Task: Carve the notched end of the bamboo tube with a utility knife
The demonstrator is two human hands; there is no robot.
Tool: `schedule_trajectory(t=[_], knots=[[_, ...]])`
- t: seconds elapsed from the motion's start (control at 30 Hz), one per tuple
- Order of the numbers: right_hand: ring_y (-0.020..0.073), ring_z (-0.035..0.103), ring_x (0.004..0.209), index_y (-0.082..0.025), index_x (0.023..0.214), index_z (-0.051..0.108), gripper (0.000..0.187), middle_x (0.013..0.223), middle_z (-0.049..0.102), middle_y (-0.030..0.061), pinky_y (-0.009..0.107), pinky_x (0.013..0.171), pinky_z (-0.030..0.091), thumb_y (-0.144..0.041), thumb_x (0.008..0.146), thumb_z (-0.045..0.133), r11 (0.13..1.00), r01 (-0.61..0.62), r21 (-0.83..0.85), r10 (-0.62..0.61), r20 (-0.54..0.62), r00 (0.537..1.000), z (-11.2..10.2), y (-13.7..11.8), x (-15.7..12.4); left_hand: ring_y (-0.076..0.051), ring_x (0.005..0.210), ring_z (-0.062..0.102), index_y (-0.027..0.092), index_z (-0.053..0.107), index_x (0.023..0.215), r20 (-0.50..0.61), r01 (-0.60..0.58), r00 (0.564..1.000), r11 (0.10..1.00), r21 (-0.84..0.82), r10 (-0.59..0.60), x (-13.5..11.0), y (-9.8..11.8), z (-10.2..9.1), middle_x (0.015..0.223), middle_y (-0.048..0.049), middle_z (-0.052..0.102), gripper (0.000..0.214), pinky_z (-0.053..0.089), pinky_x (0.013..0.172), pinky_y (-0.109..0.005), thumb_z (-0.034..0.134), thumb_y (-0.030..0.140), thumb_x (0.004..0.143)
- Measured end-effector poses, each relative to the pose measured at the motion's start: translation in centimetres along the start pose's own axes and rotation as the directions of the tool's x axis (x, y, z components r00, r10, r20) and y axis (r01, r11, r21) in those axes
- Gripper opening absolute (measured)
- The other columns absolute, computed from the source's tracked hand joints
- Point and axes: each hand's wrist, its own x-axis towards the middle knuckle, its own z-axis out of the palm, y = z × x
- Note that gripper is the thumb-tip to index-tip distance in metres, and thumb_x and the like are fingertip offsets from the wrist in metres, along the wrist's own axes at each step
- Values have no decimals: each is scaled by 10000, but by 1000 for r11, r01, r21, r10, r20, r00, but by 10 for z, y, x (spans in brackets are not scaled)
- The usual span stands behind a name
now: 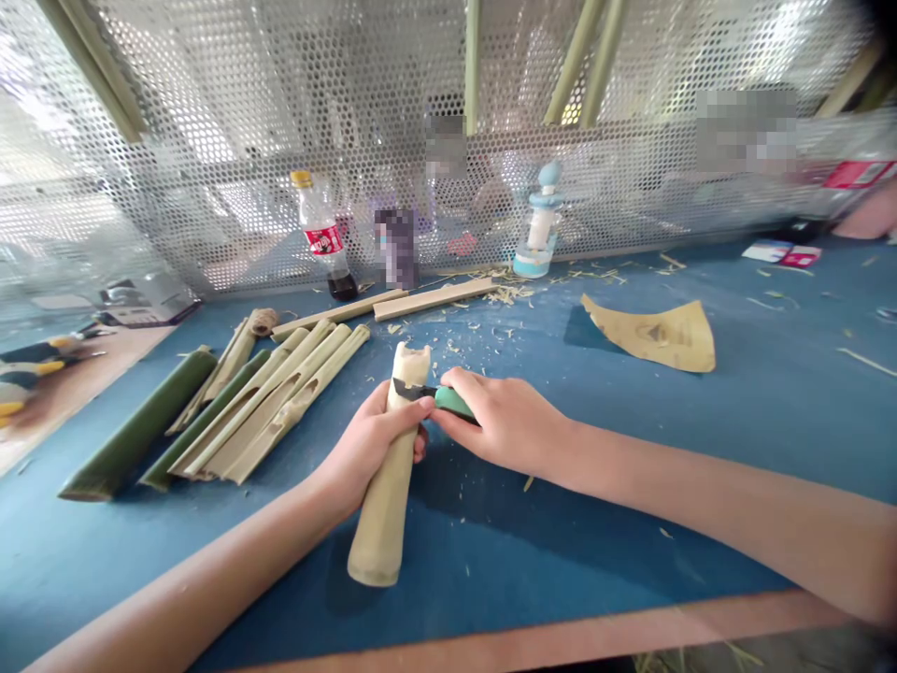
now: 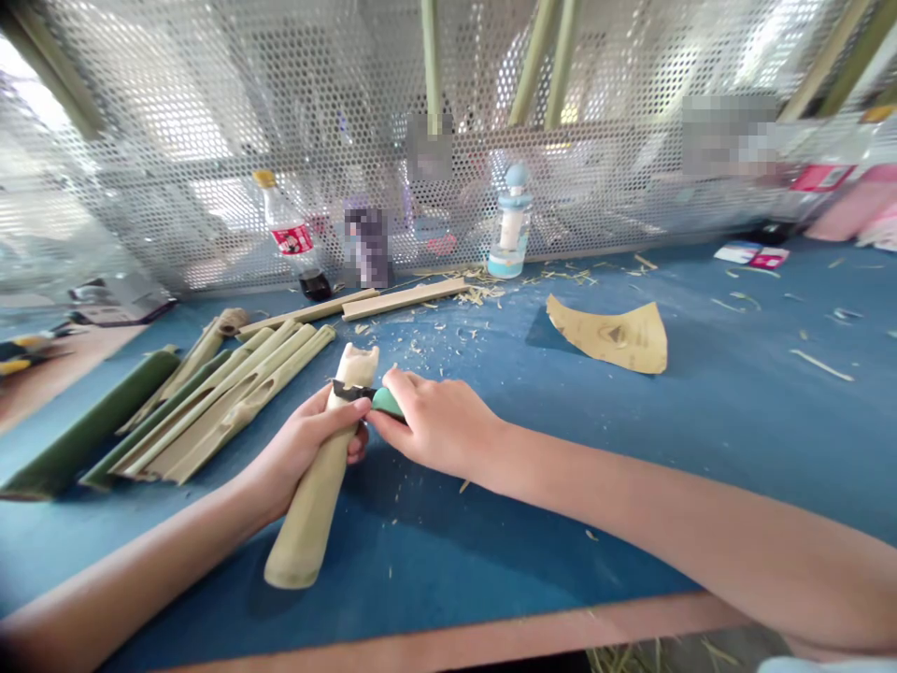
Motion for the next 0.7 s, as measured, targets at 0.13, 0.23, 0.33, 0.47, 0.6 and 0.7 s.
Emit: schedule_trajectory(t=[0.13, 0.23, 0.33, 0.47, 0.6, 0.7], knots=[[224, 666, 703, -163, 1108, 492, 462, 1067, 684, 85, 312, 498, 221, -527, 1000, 230, 986, 86, -144, -89, -17, 996, 8, 5, 3, -110, 533, 494, 185, 454, 946, -34, -29, 999, 999, 15, 29, 1, -3, 0, 617, 28, 507, 316, 428, 486, -211, 683, 374, 838], [223, 670, 723, -160, 1119, 493, 478, 1057, 684, 89, 312, 493, 230, -520, 1009, 197, 981, 85, -177, -85, 9, 996, 11, 5, 6, -114, 515, 489, 186, 451, 938, -75, -27, 997, 999, 31, 30, 2, -3, 3, 616, 32, 497, 301, 431, 457, -219, 672, 366, 842], [227, 671, 716, -162, 1136, 487, 471, 1029, 689, 84, 313, 489, 243, -521, 1009, 211, 981, 72, -178, -69, 21, 997, 12, 3, 10, -121, 505, 497, 187, 449, 932, -155, -24, 987, 997, 69, 35, 1, -3, 6, 609, 30, 505, 316, 439, 437, -220, 682, 375, 832], [226, 674, 715, -173, 1132, 485, 460, 980, 701, 79, 307, 490, 259, -529, 1006, 224, 986, 62, -156, -60, 17, 998, 14, 0, 12, -134, 526, 517, 192, 441, 914, -231, -19, 972, 997, 80, 37, 1, -2, 8, 626, 25, 517, 323, 461, 437, -231, 673, 402, 837], [218, 670, 695, -173, 1118, 489, 457, 978, 706, 88, 299, 494, 260, -533, 1002, 233, 988, 67, -139, -65, 19, 998, 16, -4, 12, -138, 525, 513, 204, 436, 931, -240, 11, 971, 999, 33, -2, 1, -3, 9, 634, 28, 504, 317, 465, 427, -241, 649, 422, 845], [207, 651, 668, -178, 1106, 495, 464, 908, 707, 78, 285, 488, 257, -546, 996, 233, 998, 18, -66, -16, 38, 999, 10, 1, 20, -125, 473, 490, 217, 418, 954, -218, 53, 974, 998, -18, -56, -12, -11, 22, 656, 36, 492, 317, 455, 390, -242, 601, 456, 857]])
